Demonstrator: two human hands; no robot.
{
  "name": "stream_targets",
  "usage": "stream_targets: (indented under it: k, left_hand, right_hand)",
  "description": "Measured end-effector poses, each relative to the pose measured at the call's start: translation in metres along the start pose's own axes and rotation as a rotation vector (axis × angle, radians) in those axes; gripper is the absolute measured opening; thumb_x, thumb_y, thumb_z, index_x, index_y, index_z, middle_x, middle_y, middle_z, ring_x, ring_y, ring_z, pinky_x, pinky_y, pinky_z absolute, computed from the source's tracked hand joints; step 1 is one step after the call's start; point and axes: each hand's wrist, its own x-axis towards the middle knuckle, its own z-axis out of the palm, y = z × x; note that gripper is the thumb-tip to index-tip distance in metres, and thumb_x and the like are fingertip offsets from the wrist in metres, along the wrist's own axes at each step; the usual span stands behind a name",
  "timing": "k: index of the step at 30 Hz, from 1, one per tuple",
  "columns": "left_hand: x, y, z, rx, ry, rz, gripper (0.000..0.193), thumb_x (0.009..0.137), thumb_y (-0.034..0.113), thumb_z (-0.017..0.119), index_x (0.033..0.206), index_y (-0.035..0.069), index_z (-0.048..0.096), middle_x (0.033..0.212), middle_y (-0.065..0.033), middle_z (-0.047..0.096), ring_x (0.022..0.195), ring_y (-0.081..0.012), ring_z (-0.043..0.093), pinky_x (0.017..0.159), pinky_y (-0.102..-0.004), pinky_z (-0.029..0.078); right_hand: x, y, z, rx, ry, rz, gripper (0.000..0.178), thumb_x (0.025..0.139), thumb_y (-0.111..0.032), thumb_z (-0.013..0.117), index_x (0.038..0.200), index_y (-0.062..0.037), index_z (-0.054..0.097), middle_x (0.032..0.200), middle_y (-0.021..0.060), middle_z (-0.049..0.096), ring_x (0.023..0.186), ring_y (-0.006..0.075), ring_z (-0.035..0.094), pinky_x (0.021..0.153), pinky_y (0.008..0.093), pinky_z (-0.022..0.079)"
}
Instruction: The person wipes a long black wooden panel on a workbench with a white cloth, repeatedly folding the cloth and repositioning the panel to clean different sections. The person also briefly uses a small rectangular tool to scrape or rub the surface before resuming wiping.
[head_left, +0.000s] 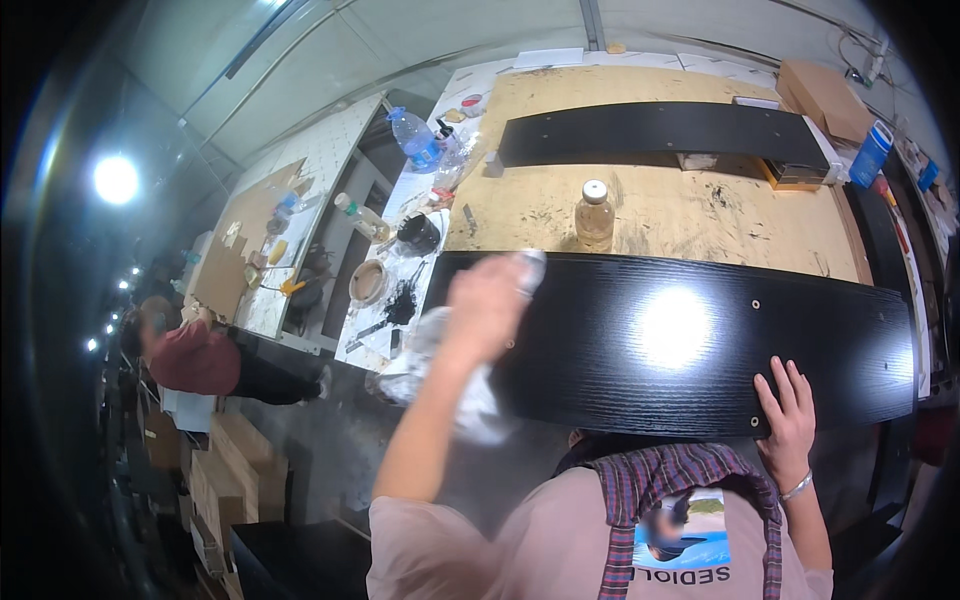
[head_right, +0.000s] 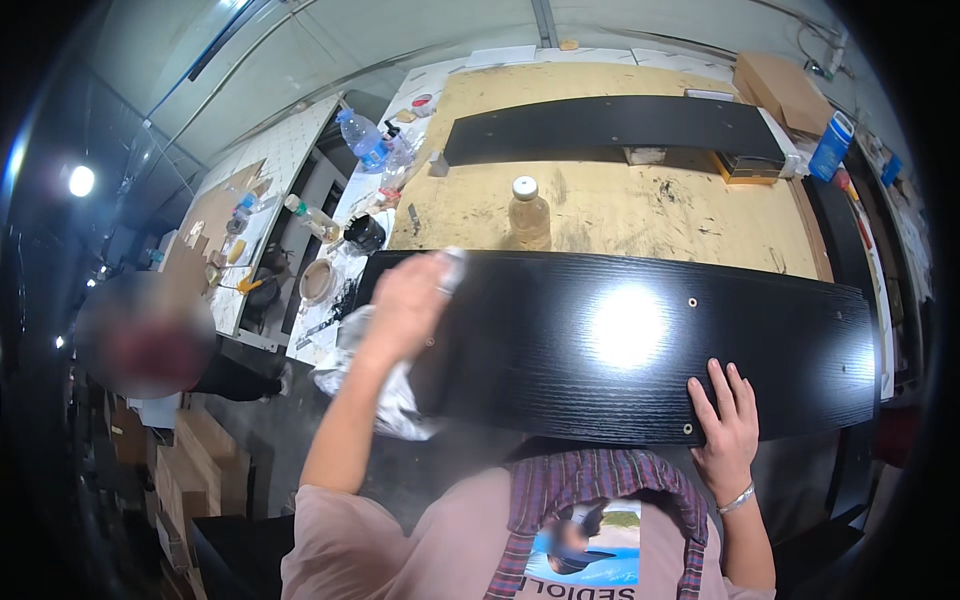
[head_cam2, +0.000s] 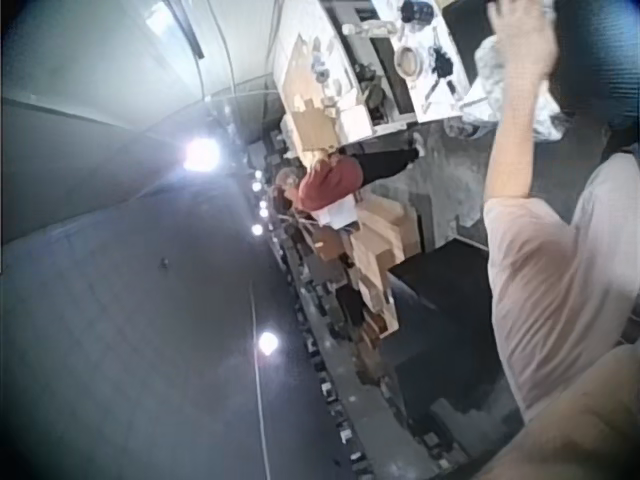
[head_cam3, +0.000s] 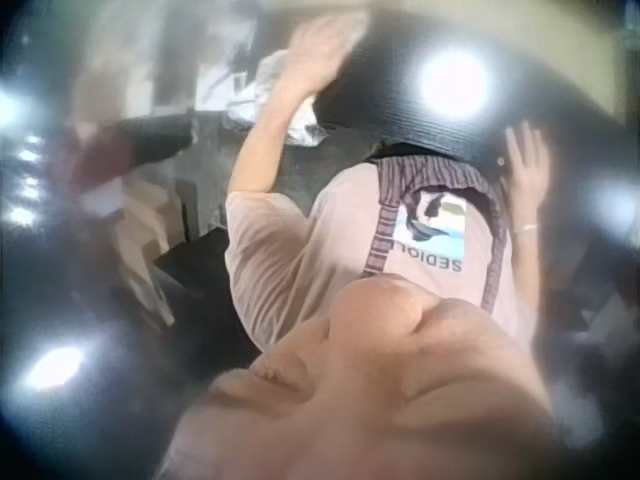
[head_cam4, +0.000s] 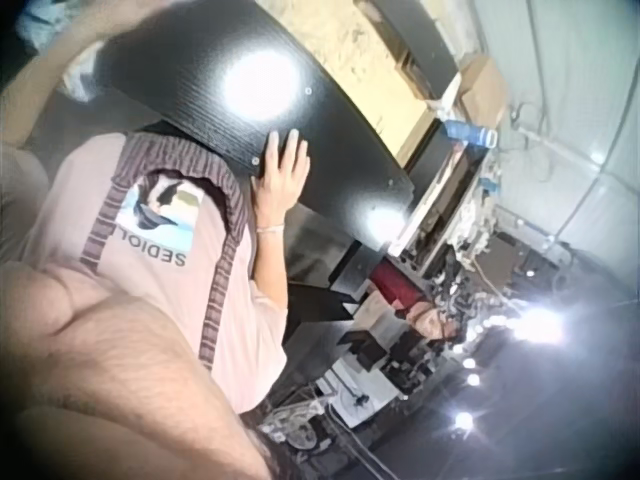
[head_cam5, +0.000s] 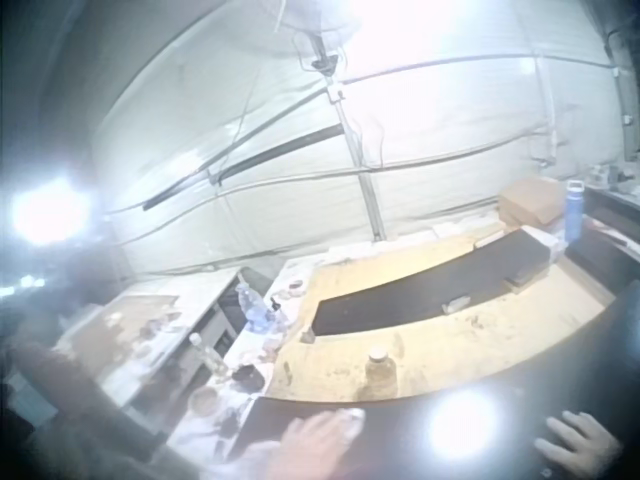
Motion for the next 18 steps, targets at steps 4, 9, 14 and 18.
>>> stream_targets:
  k: [4,9,14,18]
  left_hand:
    - [-0.054,-0.106,-0.024,0.064,0.062,-0.511,0.033,0.097,0.012,0.055,0.125,0.0,0.069,0.125,-0.0227,0.069,0.112,-0.0404,0.066,0.099,-0.047,0.05]
    - [-0.171,-0.161,-0.018,-0.179,0.378,-0.857,0.028,0.095,0.008,0.059,0.116,-0.006,0.071,0.103,-0.0223,0.075,0.096,-0.0279,0.071,0.086,-0.0368,0.052]
    - [-0.229,-0.155,-0.005,-0.47,0.615,-1.085,0.025,0.099,0.006,0.059,0.116,-0.008,0.072,0.1,-0.0066,0.075,0.088,-0.0122,0.065,0.083,-0.0275,0.05]
    - [-0.208,-0.111,-0.022,-0.629,0.68,-1.049,0.028,0.101,0.0,0.054,0.123,-0.01,0.069,0.106,-0.0083,0.074,0.095,-0.0125,0.065,0.088,-0.0273,0.05]
  right_hand:
    - [0.001,-0.001,-0.001,0.027,0.042,0.002,0.053,0.073,-0.007,0.077,0.126,-0.0105,0.069,0.144,0.0164,0.059,0.135,0.0423,0.053,0.111,0.0551,0.044]
    - [0.003,0.008,-0.003,0.052,0.156,-0.187,0.04,0.07,0.001,0.068,0.109,-0.0028,0.073,0.123,0.0209,0.071,0.117,0.0425,0.066,0.098,0.0521,0.055]
    - [0.039,0.016,-0.075,0.006,0.292,-0.341,0.026,0.073,0.001,0.065,0.098,0.0003,0.071,0.1,0.0197,0.073,0.094,0.0357,0.073,0.083,0.0476,0.057]
    - [0.087,0.048,-0.107,0.106,0.354,-0.181,0.02,0.075,-0.003,0.07,0.095,-0.0001,0.066,0.084,0.0124,0.063,0.081,0.0326,0.061,0.077,0.0428,0.048]
